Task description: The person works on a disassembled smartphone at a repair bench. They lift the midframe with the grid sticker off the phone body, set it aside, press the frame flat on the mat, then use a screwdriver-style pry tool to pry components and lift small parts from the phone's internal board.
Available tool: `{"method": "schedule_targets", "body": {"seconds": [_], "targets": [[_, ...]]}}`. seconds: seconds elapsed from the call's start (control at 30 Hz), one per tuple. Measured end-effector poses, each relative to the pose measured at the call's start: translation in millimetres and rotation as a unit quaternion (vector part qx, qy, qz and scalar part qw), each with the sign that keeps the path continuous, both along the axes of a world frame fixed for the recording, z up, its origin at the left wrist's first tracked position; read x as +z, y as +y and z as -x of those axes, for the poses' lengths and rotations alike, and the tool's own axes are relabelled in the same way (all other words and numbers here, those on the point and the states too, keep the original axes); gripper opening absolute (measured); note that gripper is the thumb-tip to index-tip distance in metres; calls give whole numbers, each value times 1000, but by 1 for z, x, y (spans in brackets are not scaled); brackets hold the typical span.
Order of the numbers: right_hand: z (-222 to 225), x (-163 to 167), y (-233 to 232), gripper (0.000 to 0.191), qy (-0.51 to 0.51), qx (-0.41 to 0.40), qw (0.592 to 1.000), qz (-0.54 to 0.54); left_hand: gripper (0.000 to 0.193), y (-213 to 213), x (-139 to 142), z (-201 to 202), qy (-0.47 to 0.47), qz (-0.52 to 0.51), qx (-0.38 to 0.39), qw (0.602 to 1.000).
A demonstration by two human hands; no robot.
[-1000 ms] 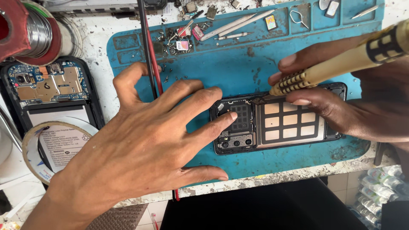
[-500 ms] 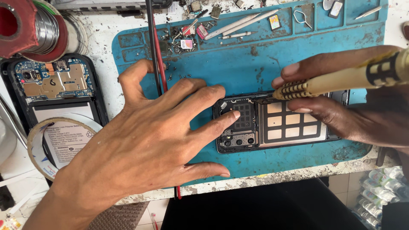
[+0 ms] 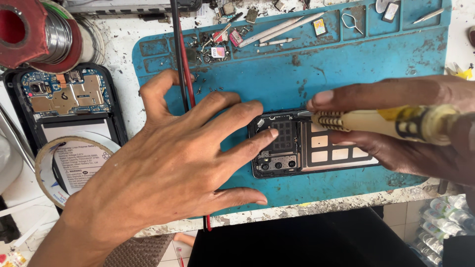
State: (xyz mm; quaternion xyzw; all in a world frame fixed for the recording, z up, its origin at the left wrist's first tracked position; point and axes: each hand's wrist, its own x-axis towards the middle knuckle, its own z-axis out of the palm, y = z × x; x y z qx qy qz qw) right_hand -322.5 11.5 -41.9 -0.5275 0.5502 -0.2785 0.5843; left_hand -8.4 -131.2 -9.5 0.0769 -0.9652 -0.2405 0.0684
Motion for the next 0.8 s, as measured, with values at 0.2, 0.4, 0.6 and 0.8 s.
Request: {"method": "schedule_targets", "body": {"seconds": [0.2, 0.4, 0.6, 0.8], "targets": [[-15, 11, -24, 40, 148, 48, 947, 280, 26, -8, 10, -6, 50, 70, 70, 994], [-24, 24, -40, 39, 135, 95, 919, 357, 13, -14, 13, -16, 22, 171, 139, 975], [-19, 19, -53, 39, 121, 130, 897, 404, 13, -14, 4, -10, 45, 161, 141, 976], [-39, 41, -75, 38, 103, 110, 906, 395, 17, -13, 3, 0, 35, 169, 143, 974]]}}
